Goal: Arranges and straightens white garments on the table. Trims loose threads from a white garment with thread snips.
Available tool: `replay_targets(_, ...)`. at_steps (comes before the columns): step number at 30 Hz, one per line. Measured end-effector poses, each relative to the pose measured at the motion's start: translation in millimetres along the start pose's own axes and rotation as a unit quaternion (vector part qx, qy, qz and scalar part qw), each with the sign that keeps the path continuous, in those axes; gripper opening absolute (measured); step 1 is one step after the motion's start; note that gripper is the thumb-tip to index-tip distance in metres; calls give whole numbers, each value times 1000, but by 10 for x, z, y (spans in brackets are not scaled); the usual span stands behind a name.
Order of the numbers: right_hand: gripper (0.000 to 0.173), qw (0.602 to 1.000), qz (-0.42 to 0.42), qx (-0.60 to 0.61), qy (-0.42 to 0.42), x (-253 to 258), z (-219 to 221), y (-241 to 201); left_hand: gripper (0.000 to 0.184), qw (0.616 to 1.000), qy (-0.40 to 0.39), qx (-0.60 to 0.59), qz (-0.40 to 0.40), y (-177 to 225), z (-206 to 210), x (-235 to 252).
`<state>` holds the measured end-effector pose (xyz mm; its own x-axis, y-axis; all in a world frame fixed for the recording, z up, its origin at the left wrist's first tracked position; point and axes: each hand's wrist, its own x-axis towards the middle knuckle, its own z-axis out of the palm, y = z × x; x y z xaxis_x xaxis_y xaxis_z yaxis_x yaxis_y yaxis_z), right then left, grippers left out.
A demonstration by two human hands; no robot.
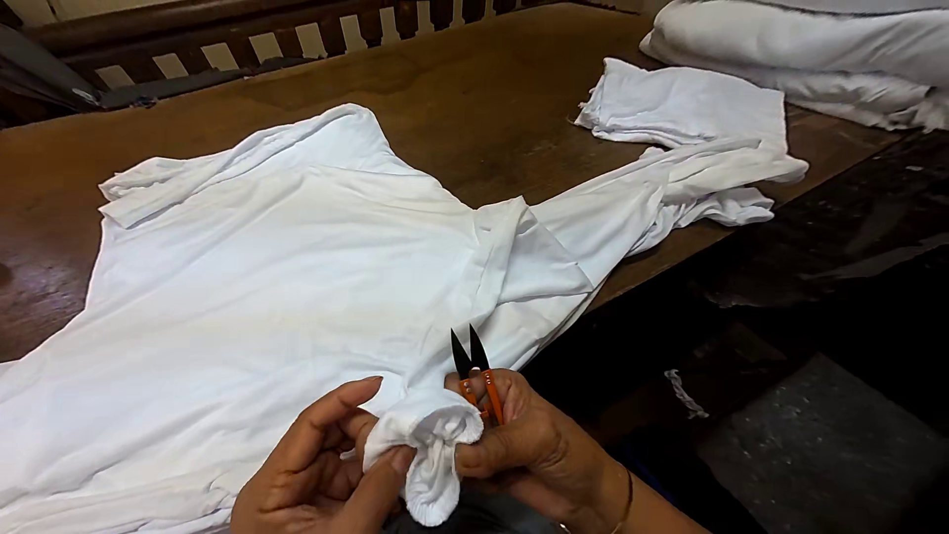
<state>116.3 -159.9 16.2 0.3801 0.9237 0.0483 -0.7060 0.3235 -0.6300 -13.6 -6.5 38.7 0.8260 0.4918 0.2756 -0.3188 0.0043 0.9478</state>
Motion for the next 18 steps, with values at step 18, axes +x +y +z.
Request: replay_targets(18, 11, 524, -387, -710, 269, 124, 145, -55, 15, 915, -32, 361, 178, -179, 22, -7)
